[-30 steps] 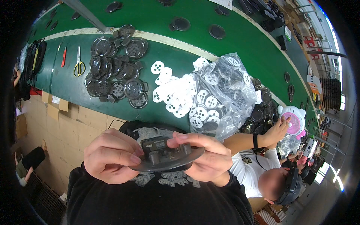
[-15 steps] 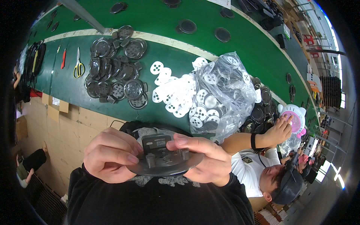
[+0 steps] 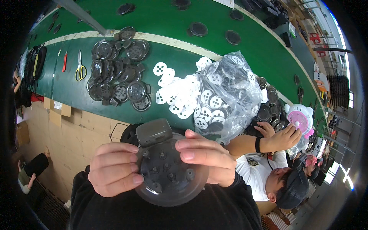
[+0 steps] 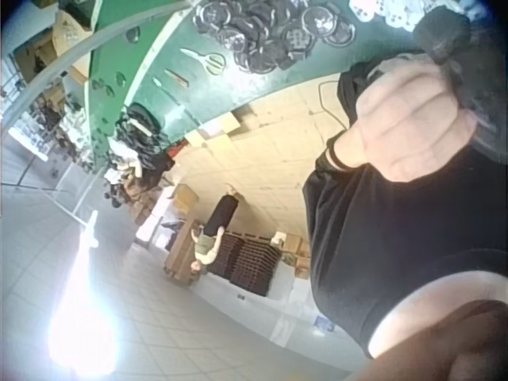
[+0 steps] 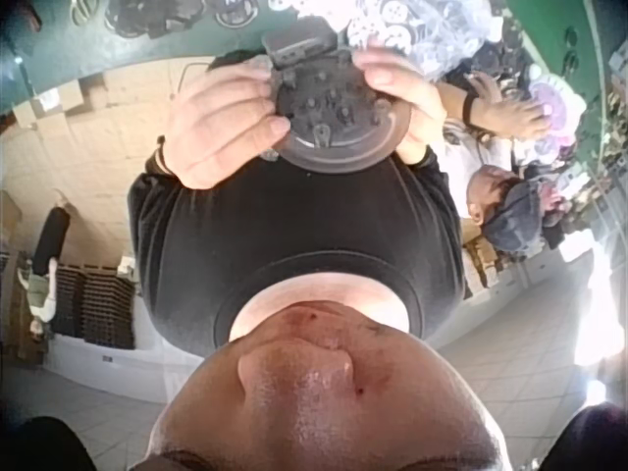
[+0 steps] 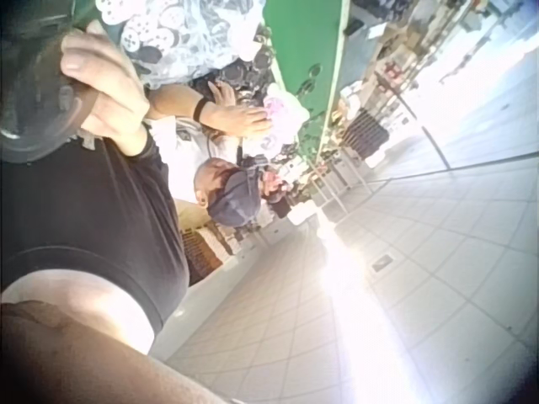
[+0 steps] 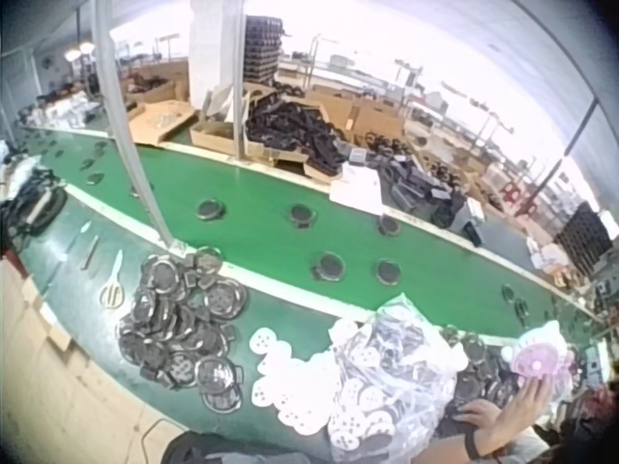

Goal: Assemble small plastic and metal components at a workshop table.

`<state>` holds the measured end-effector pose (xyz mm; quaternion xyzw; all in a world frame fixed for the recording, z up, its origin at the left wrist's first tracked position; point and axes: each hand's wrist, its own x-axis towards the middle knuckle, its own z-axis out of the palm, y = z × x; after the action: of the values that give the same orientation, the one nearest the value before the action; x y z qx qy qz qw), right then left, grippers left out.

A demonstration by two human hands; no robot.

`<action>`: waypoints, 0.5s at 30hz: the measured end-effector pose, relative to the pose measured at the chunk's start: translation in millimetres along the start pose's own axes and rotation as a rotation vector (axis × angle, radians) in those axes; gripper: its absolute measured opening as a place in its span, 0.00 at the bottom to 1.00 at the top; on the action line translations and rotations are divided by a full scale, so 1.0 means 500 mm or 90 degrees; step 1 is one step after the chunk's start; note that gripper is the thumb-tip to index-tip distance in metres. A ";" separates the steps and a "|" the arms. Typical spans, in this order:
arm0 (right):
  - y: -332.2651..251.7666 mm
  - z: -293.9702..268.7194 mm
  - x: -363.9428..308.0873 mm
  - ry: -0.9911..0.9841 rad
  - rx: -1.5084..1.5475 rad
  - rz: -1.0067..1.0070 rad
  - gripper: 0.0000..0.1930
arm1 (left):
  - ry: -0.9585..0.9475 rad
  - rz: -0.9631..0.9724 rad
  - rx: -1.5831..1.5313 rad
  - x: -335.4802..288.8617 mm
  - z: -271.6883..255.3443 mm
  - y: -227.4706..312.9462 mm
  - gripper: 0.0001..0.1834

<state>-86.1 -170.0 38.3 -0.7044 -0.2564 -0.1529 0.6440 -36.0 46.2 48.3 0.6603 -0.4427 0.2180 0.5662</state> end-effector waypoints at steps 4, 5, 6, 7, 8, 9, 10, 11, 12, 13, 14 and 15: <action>0.009 0.009 -0.004 0.062 0.024 -0.072 0.10 | 0.005 0.012 0.041 0.002 0.000 0.009 0.09; 0.009 0.012 -0.004 0.062 0.026 -0.072 0.10 | 0.002 0.014 0.044 0.001 -0.001 0.009 0.09; 0.008 0.013 -0.004 0.066 0.026 -0.071 0.10 | 0.002 0.014 0.045 0.001 -0.002 0.010 0.09; 0.008 0.015 -0.004 0.069 0.025 -0.070 0.10 | 0.006 0.016 0.050 0.000 -0.003 0.010 0.08; 0.007 0.013 -0.003 0.070 0.024 -0.071 0.10 | 0.010 0.019 0.053 0.001 -0.003 0.010 0.08; 0.007 0.011 0.000 0.060 0.020 -0.073 0.10 | 0.010 0.020 0.052 0.001 -0.004 0.009 0.08; 0.006 0.010 0.003 0.049 0.016 -0.075 0.10 | -0.003 0.023 0.048 0.002 -0.007 0.006 0.09; 0.003 0.012 0.007 0.052 0.015 -0.078 0.10 | -0.018 0.027 0.045 0.003 -0.011 0.003 0.10; -0.002 0.015 0.014 0.058 -0.017 -0.042 0.11 | -0.020 0.030 0.045 0.006 -0.016 -0.001 0.10; -0.006 0.017 0.019 0.065 -0.049 -0.007 0.11 | -0.057 -0.018 0.025 0.013 -0.023 -0.005 0.11; -0.005 0.017 0.024 0.071 -0.052 -0.012 0.11 | -0.095 -0.063 0.003 0.018 -0.028 -0.011 0.11; 0.000 0.015 0.030 0.038 -0.115 0.055 0.10 | -0.100 -0.056 0.002 0.016 -0.021 -0.017 0.11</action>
<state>-74.9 -160.1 45.7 -0.7653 -0.1914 -0.1685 0.5909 -22.5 52.8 52.6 0.6950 -0.4559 0.1416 0.5376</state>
